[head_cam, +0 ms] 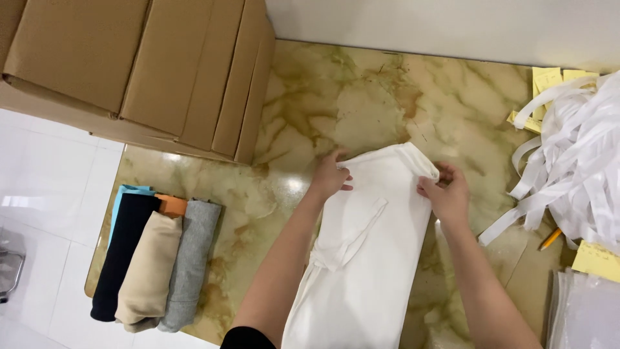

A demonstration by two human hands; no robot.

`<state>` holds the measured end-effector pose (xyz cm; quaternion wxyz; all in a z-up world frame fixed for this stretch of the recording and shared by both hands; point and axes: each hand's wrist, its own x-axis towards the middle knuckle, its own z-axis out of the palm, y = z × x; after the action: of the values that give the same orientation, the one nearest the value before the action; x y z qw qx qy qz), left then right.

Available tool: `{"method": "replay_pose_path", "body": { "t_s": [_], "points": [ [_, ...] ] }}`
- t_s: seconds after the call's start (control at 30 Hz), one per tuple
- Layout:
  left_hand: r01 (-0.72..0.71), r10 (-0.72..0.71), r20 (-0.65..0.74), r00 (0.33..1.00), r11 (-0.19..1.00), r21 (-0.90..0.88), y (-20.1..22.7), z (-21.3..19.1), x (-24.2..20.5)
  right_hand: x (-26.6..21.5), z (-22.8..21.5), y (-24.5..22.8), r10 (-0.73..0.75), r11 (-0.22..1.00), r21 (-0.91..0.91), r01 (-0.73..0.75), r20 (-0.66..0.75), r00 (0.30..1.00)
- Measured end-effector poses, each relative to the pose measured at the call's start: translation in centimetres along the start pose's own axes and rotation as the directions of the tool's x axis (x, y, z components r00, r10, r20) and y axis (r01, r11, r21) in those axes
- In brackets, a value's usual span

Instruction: Removing shirts from hangers and rolling them into compact cylinders on a table.

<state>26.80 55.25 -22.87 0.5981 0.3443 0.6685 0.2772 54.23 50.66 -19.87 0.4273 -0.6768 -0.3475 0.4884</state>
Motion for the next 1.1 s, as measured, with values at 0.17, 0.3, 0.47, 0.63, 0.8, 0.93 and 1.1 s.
{"method": "replay_pose_path", "body": {
  "t_s": [0.17, 0.3, 0.47, 0.63, 0.8, 0.93, 1.1],
  "points": [
    [-0.112, 0.112, 0.009, 0.994, 0.992, 0.060, 1.3, -0.7, -2.5, -0.7, -1.5, 2.9, -0.153, 0.988, 0.028, 0.154, -0.032, 0.988],
    [-0.254, 0.259, 0.005, 0.966, 0.944, 0.210, 0.8, -1.8, -5.0, -3.2, -3.3, 3.7, -0.250, 0.960, -0.100, 0.261, 0.108, 0.962],
    [-0.249, 0.268, 0.004, 0.963, 0.887, 0.388, 2.0, -1.9, -7.1, -4.2, -4.4, 2.3, -0.399, 0.798, -0.398, 0.453, 0.215, 0.892],
    [-0.296, 0.322, 0.040, 0.946, 0.807, 0.511, 0.1, -1.7, -4.0, -1.9, -3.9, 2.0, -0.399, 0.520, -0.683, 0.513, 0.337, 0.853],
    [-0.259, 0.247, 0.108, 0.963, 0.740, 0.620, 1.8, -2.2, -5.4, -1.1, -3.7, 1.3, -0.218, 0.510, -0.736, 0.445, 0.391, 0.894],
    [-0.388, 0.437, 0.173, 0.883, 0.471, 0.792, 0.3, -2.2, -5.5, -2.2, -3.3, 2.8, -0.288, 0.548, -0.702, 0.455, 0.352, 0.890],
    [-0.480, 0.779, 0.264, 0.568, 0.053, 0.876, -2.9, -3.5, -7.0, -5.7, -3.5, 6.4, -0.607, 0.459, -0.625, 0.631, 0.297, 0.737]
  ]
}}
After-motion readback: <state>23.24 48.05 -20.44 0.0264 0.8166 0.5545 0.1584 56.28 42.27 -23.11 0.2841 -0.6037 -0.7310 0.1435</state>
